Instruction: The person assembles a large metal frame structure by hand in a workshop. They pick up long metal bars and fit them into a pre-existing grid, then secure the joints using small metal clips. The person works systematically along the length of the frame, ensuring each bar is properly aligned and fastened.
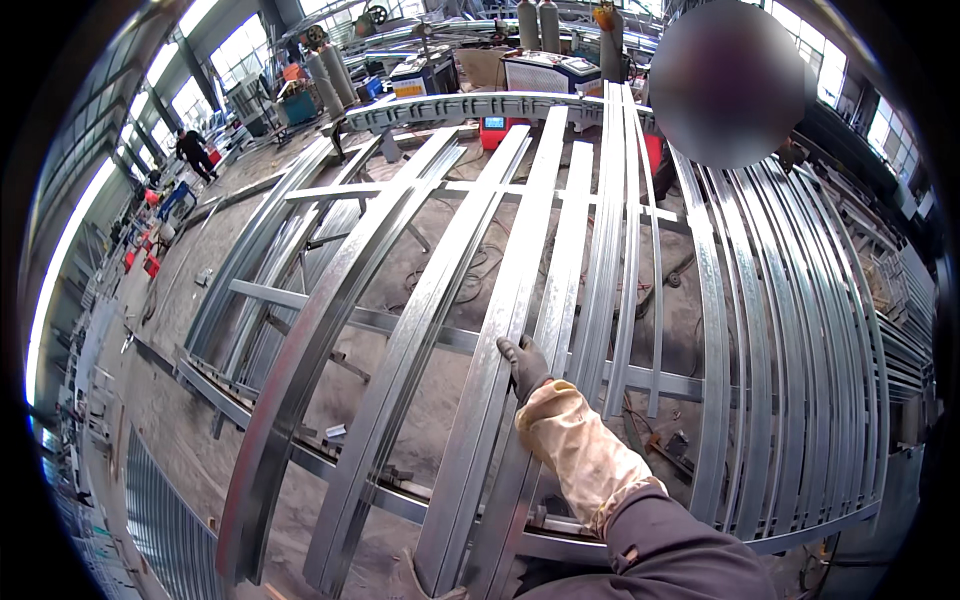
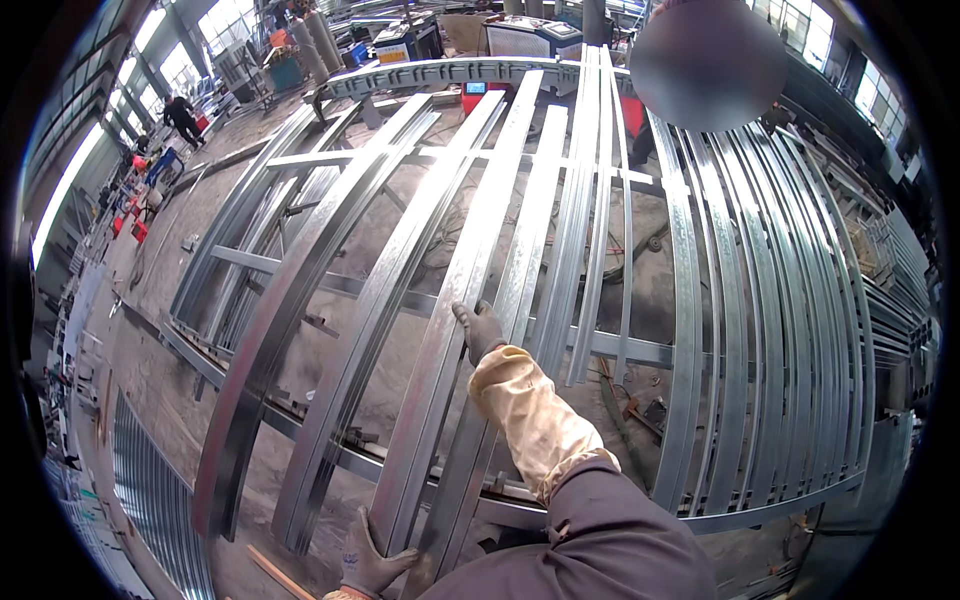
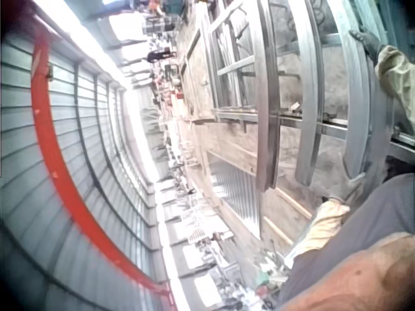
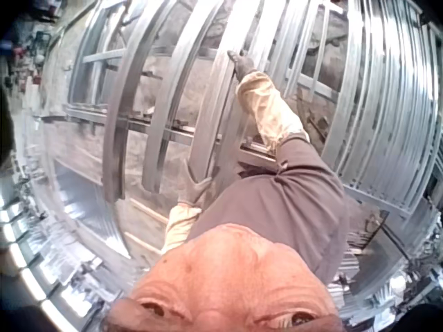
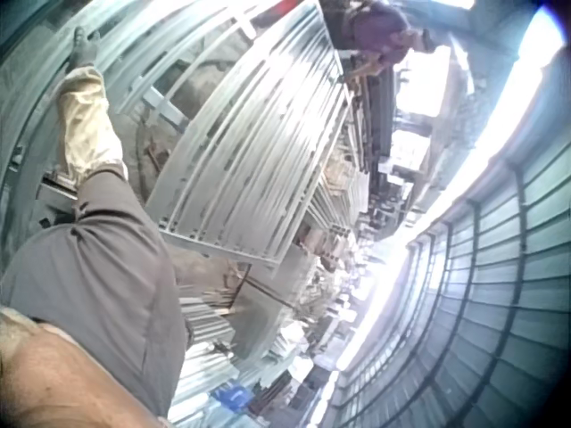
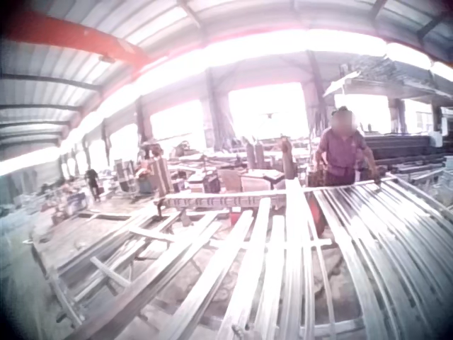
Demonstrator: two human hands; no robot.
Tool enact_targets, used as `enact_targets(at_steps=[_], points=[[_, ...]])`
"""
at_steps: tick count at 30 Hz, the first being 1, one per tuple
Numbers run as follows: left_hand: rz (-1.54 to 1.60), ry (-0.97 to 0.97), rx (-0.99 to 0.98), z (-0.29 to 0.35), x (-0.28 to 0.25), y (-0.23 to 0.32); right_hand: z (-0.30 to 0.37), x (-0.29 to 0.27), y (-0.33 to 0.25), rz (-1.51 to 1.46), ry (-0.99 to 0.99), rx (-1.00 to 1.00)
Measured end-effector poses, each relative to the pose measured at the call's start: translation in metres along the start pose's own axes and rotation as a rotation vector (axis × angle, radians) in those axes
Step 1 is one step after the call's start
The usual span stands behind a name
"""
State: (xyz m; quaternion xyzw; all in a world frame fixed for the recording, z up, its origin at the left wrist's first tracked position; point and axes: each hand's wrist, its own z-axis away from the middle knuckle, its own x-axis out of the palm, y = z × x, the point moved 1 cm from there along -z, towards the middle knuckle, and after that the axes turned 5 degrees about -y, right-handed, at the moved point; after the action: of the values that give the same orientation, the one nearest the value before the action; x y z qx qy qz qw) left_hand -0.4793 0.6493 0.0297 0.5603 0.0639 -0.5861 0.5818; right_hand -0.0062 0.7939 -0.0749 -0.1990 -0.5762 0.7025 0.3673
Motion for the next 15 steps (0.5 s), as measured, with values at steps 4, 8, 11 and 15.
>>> enact_targets(at_steps=[4, 8, 11, 15], points=[[0.080, 0.012, 0.012, -0.056, 0.011, 0.008, -0.058, -0.017, 0.014, -0.051, 0.022, 0.000], [0.123, 0.162, 0.120, -0.093, 0.052, -0.010, -0.095, -0.025, 0.020, -0.022, 0.061, -0.093], [-0.006, 0.134, 0.147, -0.118, 0.037, 0.039, -0.120, -0.034, 0.014, 0.006, 0.051, -0.155], [0.061, 0.048, 0.088, -0.148, 0.024, 0.077, -0.147, -0.032, -0.008, 0.208, 0.060, -0.038]])
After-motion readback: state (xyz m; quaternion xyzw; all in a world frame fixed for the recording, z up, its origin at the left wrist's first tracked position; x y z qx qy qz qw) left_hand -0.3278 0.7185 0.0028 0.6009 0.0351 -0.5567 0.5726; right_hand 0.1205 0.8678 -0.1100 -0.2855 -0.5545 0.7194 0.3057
